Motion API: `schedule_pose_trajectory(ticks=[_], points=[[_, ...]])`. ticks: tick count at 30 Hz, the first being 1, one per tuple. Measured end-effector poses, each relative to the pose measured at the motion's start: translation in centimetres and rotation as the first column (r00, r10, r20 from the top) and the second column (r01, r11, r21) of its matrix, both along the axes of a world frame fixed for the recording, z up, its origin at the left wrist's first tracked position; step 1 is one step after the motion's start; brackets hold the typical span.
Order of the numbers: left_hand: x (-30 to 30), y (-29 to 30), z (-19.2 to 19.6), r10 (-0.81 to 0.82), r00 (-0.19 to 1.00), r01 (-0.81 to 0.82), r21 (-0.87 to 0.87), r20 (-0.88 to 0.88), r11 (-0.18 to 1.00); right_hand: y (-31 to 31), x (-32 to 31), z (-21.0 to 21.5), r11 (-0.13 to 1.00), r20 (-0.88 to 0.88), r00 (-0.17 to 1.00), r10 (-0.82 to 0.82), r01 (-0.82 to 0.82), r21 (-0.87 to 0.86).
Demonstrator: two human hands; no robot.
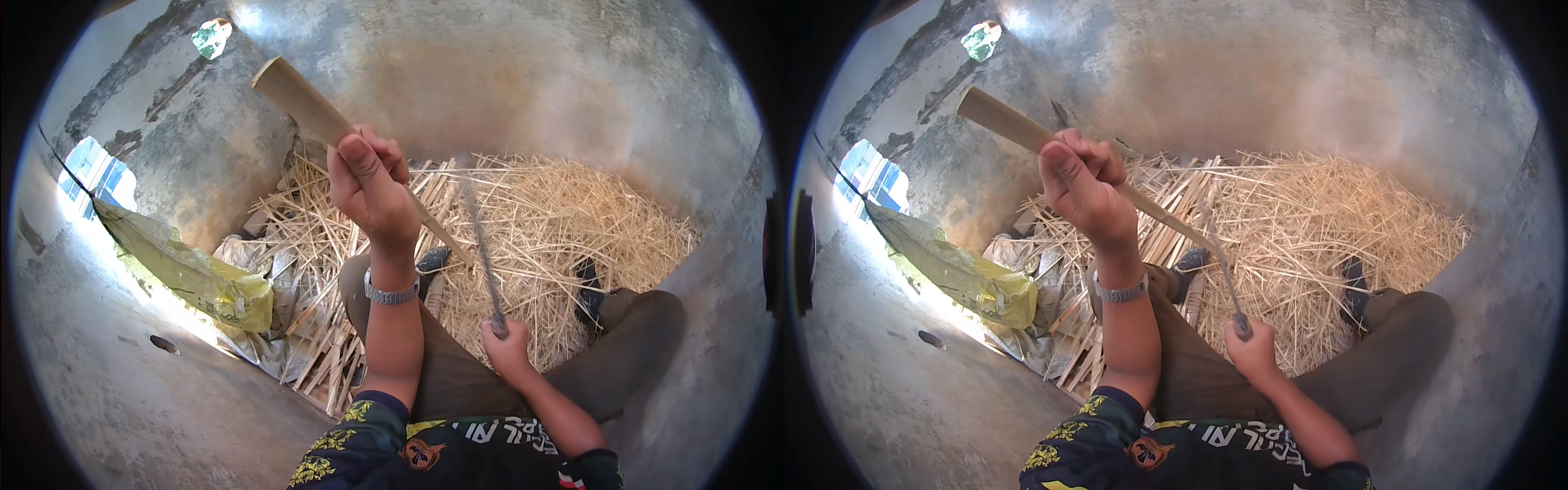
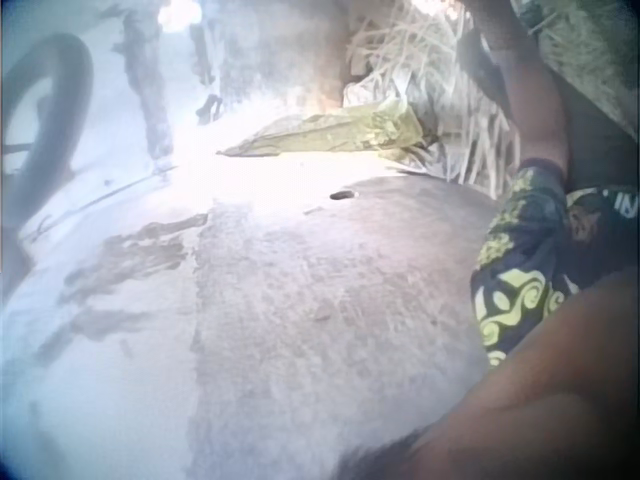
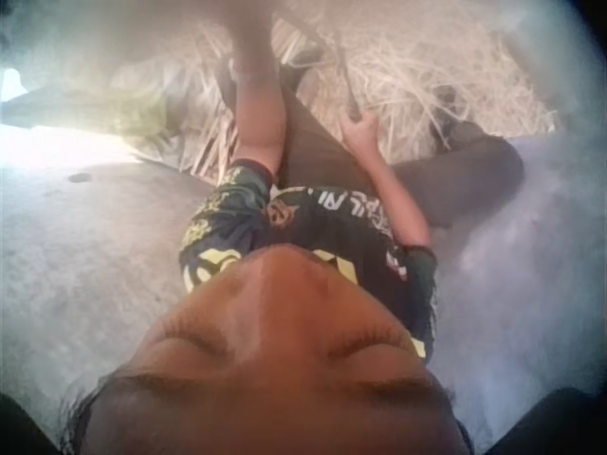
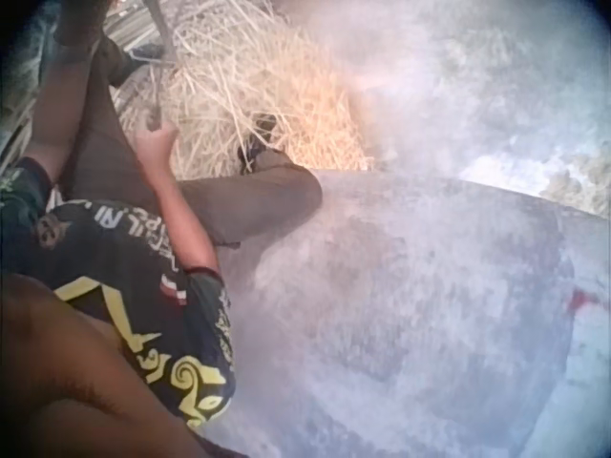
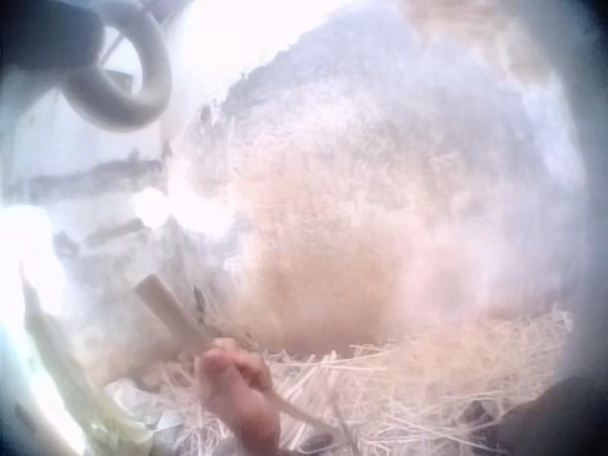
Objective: The person sits cross-legged on a concrete floor and uses a large knife to split long, thin wooden sticks into smaller pieces. They hold each stick with their left hand and strike it with the knife in their right hand, dropping the resulting pieces onto a growing pile on the floor.
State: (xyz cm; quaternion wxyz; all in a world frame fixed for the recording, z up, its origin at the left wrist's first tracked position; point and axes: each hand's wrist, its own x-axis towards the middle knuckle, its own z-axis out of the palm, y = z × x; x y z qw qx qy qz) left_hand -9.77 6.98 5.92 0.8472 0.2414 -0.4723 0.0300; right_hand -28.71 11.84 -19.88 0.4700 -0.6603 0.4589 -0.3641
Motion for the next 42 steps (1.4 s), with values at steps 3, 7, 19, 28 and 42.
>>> schedule_pose_trajectory(ticks=[3,7,19,28,42], points=[[-0.2,-0.5,-0.1,0.034,0.999,-0.034,0.006,0.026,0.999,-0.4,-0.4,-1.7,0.992,-0.207,0.978,0.016,0.011,0.125],[0.5,0.4,0.3,-0.083,0.997,0.083,0.033,0.003,0.996,-0.7,-0.3,-2.4,0.917,-0.125,0.985,0.120,-0.062,0.394],[1.3,1.6,-0.5,-0.067,0.998,0.067,0.006,-0.005,0.998,1.6,0.5,6.3,0.998,0.188,0.980,0.067,-0.066,-0.012],[-0.4,1.0,-0.4,-0.027,0.995,0.025,0.025,0.100,0.999,-1.9,-0.4,-4.1,0.949,-0.374,0.926,0.058,0.065,0.307],[1.5,0.9,-0.6,-0.002,1.000,0.002,0.022,0.009,1.000,-2.9,1.5,2.9,0.851,0.177,0.969,0.171,-0.236,0.470]])
